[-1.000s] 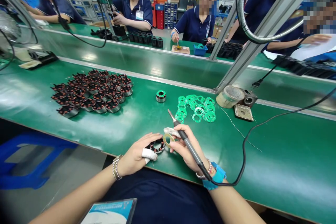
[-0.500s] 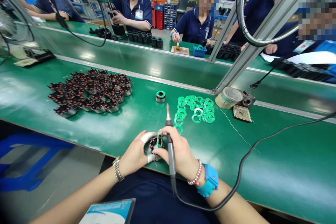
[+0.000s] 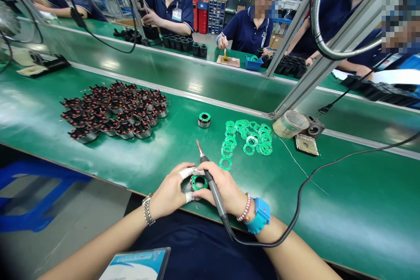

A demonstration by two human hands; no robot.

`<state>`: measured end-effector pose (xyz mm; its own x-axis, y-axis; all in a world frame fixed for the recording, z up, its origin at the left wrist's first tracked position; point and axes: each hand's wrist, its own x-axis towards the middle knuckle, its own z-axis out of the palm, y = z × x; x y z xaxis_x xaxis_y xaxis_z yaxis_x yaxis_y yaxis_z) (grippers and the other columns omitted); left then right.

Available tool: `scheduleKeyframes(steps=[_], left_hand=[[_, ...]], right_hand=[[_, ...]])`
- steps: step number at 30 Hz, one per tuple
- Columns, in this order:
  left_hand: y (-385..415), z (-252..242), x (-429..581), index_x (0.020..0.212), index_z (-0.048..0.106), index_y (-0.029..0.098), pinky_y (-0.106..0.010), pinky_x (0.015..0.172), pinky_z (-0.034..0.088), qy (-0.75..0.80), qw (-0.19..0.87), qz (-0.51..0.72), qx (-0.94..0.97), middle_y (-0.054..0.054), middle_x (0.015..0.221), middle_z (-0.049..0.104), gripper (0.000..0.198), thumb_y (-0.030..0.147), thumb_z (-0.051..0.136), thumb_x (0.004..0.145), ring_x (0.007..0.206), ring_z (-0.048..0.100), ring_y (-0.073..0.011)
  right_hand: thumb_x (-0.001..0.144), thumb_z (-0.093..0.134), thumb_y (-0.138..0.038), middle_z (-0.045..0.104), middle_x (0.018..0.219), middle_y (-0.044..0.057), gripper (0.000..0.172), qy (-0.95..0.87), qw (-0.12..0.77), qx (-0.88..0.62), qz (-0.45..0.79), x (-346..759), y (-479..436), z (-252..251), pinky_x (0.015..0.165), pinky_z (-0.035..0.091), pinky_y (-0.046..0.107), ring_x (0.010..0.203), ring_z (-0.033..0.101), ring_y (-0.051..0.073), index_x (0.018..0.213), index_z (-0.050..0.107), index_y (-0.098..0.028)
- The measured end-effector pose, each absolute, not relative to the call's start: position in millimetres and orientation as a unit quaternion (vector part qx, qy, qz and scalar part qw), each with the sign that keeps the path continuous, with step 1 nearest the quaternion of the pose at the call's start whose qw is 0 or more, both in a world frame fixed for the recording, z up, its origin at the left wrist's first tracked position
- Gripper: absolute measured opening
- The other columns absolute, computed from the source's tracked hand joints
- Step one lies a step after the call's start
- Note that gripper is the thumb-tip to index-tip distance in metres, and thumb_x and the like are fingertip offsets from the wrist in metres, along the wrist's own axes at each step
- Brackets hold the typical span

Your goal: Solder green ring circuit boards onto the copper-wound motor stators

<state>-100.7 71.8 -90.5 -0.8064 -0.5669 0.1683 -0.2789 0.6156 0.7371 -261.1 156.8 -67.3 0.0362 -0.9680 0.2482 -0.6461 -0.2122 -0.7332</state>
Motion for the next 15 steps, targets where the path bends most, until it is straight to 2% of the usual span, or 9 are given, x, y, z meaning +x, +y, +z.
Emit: scheduleKeyframes(steps=[7, 15], left_hand=[[69.2, -85.5, -101.9, 0.1, 0.059, 0.019, -0.041, 0.092, 0.041, -0.874, 0.189, -0.373, 0.246, -0.007, 0.101, 0.059, 0.041, 0.024, 0.07, 0.062, 0.096, 0.053, -0.0233], [71.8, -88.7, -102.0, 0.103, 0.056, 0.018, -0.042, 0.095, 0.038, -0.877, 0.199, -0.362, 0.247, -0.007, 0.099, 0.059, 0.042, 0.021, 0.068, 0.063, 0.095, 0.053, -0.0231]], right_hand=[[0.075, 0.064, -0.03, 0.055, 0.09, 0.003, 0.036, 0.569, 0.23, -0.718, -0.328, -261.2, 156.5, -59.0, 0.069, 0.047, 0.025, 0.076, 0.056, 0.015, 0.106, 0.046, -0.022], [0.075, 0.064, -0.031, 0.057, 0.087, 0.003, 0.036, 0.609, 0.183, -0.671, -0.381, -251.8, 159.8, -71.5, 0.069, 0.049, 0.028, 0.076, 0.057, 0.016, 0.104, 0.045, -0.023]])
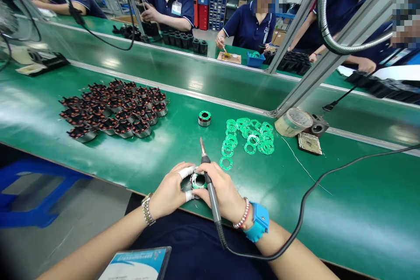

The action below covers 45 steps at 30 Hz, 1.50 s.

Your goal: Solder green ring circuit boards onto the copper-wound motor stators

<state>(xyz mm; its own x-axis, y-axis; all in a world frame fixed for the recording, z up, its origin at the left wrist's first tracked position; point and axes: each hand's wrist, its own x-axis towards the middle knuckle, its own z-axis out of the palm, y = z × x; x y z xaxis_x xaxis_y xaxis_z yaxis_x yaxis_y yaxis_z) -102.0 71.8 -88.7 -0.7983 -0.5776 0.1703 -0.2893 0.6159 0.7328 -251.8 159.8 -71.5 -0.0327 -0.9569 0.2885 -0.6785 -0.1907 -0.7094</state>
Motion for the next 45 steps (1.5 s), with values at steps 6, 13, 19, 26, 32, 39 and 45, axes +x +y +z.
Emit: scheduleKeyframes(steps=[6, 13, 19, 26, 32, 39, 45], left_hand=[[71.2, -91.0, -101.6, 0.108, 0.055, 0.019, -0.045, 0.097, 0.036, -0.88, 0.195, -0.354, 0.249, -0.008, 0.104, 0.058, 0.045, 0.02, 0.067, 0.064, 0.098, 0.053, -0.0241], [71.7, -93.8, -102.7, 0.108, 0.054, 0.019, -0.046, 0.098, 0.035, -0.88, 0.203, -0.353, 0.246, -0.008, 0.105, 0.058, 0.047, 0.02, 0.067, 0.064, 0.101, 0.052, -0.0246], [65.3, -87.1, -93.7, 0.126, 0.038, 0.02, -0.044, 0.096, 0.039, -0.879, 0.173, -0.396, 0.201, -0.011, 0.12, 0.052, 0.076, 0.032, 0.073, 0.059, 0.11, 0.049, -0.0269], [65.3, -85.4, -87.1, 0.128, 0.039, 0.018, -0.04, 0.101, 0.037, -0.862, 0.168, -0.429, 0.21, -0.01, 0.128, 0.05, 0.057, 0.025, 0.057, 0.074, 0.117, 0.047, -0.0244], [72.2, -90.0, -99.7, 0.111, 0.057, 0.019, -0.035, 0.087, 0.049, -0.853, 0.191, -0.392, 0.286, -0.007, 0.108, 0.065, 0.046, 0.037, 0.066, 0.07, 0.098, 0.061, -0.0234], [71.3, -91.7, -99.0, 0.113, 0.056, 0.019, -0.033, 0.088, 0.048, -0.865, 0.193, -0.381, 0.264, -0.007, 0.11, 0.064, 0.044, 0.035, 0.064, 0.072, 0.1, 0.06, -0.022], [72.0, -94.6, -98.1, 0.116, 0.054, 0.017, -0.034, 0.088, 0.048, -0.874, 0.185, -0.366, 0.262, -0.008, 0.111, 0.063, 0.046, 0.038, 0.06, 0.075, 0.102, 0.059, -0.0228]], right_hand=[[0.075, 0.064, -0.03, 0.058, 0.089, 0.003, 0.034, 0.61, 0.178, -0.664, -0.394, -250.6, 158.4, -73.8, 0.07, 0.049, 0.027, 0.077, 0.058, 0.016, 0.104, 0.046, -0.024], [0.077, 0.062, -0.033, 0.057, 0.096, 0.005, 0.035, 0.575, 0.195, -0.693, -0.389, -255.7, 154.6, -77.1, 0.071, 0.048, 0.027, 0.08, 0.057, 0.016, 0.107, 0.046, -0.023], [0.075, 0.064, -0.033, 0.058, 0.096, 0.005, 0.039, 0.598, 0.154, -0.682, -0.393, -262.3, 167.1, -72.9, 0.073, 0.05, 0.028, 0.083, 0.059, 0.017, 0.107, 0.045, -0.023], [0.08, 0.055, -0.018, 0.06, 0.088, 0.003, 0.023, 0.665, 0.104, -0.613, -0.415, -264.5, 200.7, -72.7, 0.069, 0.051, 0.027, 0.074, 0.061, 0.016, 0.1, 0.046, -0.025], [0.082, 0.05, -0.016, 0.059, 0.085, 0.003, 0.023, 0.67, 0.136, -0.609, -0.403, -252.8, 208.6, -80.7, 0.065, 0.049, 0.026, 0.068, 0.059, 0.015, 0.101, 0.043, -0.024], [0.082, 0.047, -0.014, 0.06, 0.095, 0.005, 0.026, 0.674, 0.183, -0.593, -0.402, -248.7, 207.4, -84.4, 0.069, 0.048, 0.026, 0.075, 0.061, 0.015, 0.105, 0.042, -0.024], [0.078, 0.056, -0.018, 0.061, 0.1, 0.005, 0.033, 0.683, 0.204, -0.548, -0.438, -250.8, 204.4, -92.0, 0.072, 0.051, 0.028, 0.084, 0.063, 0.018, 0.105, 0.04, -0.025]])
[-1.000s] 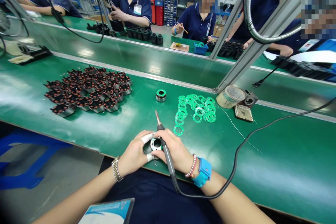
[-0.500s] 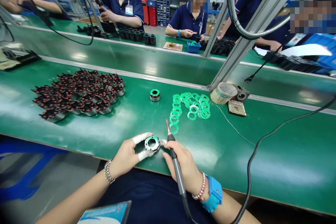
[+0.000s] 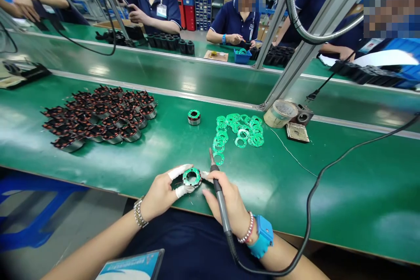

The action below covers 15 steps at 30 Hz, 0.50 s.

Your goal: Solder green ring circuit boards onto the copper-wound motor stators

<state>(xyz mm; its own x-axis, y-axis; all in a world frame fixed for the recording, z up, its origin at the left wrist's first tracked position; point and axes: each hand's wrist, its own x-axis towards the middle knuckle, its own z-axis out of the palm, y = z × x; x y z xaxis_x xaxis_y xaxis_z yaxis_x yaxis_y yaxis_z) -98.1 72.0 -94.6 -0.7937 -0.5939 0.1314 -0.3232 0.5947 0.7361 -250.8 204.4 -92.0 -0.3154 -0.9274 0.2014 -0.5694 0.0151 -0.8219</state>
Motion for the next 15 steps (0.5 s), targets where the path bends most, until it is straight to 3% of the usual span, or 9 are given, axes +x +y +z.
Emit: scheduleKeyframes(steps=[4, 9, 15], left_hand=[[72.3, -93.6, -97.5, 0.116, 0.053, 0.017, -0.034, 0.088, 0.048, -0.874, 0.186, -0.364, 0.264, -0.009, 0.112, 0.062, 0.046, 0.038, 0.06, 0.076, 0.102, 0.059, -0.023], [71.4, -91.8, -99.7, 0.116, 0.052, 0.016, -0.035, 0.088, 0.048, -0.865, 0.186, -0.384, 0.265, -0.009, 0.112, 0.062, 0.054, 0.042, 0.064, 0.071, 0.101, 0.059, -0.0231], [71.0, -92.6, -102.0, 0.113, 0.056, 0.019, -0.032, 0.088, 0.048, -0.847, 0.192, -0.416, 0.269, -0.006, 0.11, 0.064, 0.046, 0.039, 0.063, 0.073, 0.1, 0.06, -0.0217]], right_hand=[[0.072, 0.065, -0.022, 0.061, 0.103, 0.005, 0.045, 0.666, 0.233, -0.547, -0.451, -252.3, 191.9, -94.5, 0.078, 0.051, 0.031, 0.09, 0.063, 0.019, 0.108, 0.039, -0.025], [0.072, 0.063, -0.019, 0.06, 0.104, 0.005, 0.042, 0.651, 0.235, -0.571, -0.441, -253.6, 181.6, -93.6, 0.08, 0.05, 0.031, 0.092, 0.061, 0.019, 0.108, 0.041, -0.024], [0.067, 0.068, -0.018, 0.059, 0.102, 0.003, 0.049, 0.643, 0.223, -0.571, -0.459, -256.6, 176.5, -91.6, 0.077, 0.05, 0.029, 0.09, 0.061, 0.019, 0.106, 0.041, -0.024]])
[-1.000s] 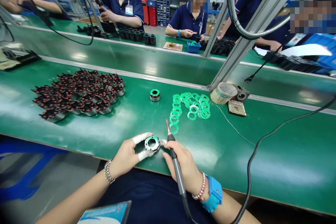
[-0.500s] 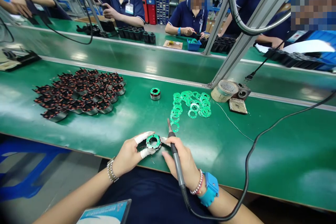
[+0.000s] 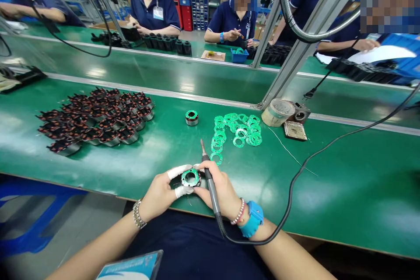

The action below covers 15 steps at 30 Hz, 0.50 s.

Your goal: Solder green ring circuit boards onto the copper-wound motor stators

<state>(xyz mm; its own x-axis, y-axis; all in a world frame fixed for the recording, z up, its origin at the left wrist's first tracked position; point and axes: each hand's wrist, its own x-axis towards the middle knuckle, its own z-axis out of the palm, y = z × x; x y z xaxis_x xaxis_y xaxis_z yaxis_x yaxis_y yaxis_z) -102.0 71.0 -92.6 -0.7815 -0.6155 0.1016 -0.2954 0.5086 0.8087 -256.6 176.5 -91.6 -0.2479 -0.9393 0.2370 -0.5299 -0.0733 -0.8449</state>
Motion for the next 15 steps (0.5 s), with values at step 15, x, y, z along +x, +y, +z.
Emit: scheduleKeyframes(steps=[15], left_hand=[[68.6, -99.4, -98.6, 0.119, 0.051, 0.017, -0.031, 0.084, 0.047, -0.882, 0.198, -0.369, 0.217, -0.009, 0.109, 0.062, 0.051, 0.042, 0.06, 0.075, 0.098, 0.059, -0.0214]], right_hand=[[0.072, 0.067, -0.026, 0.062, 0.098, 0.005, 0.041, 0.621, 0.188, -0.623, -0.437, -267.6, 175.0, -88.7, 0.076, 0.052, 0.027, 0.087, 0.063, 0.017, 0.106, 0.044, -0.023]])
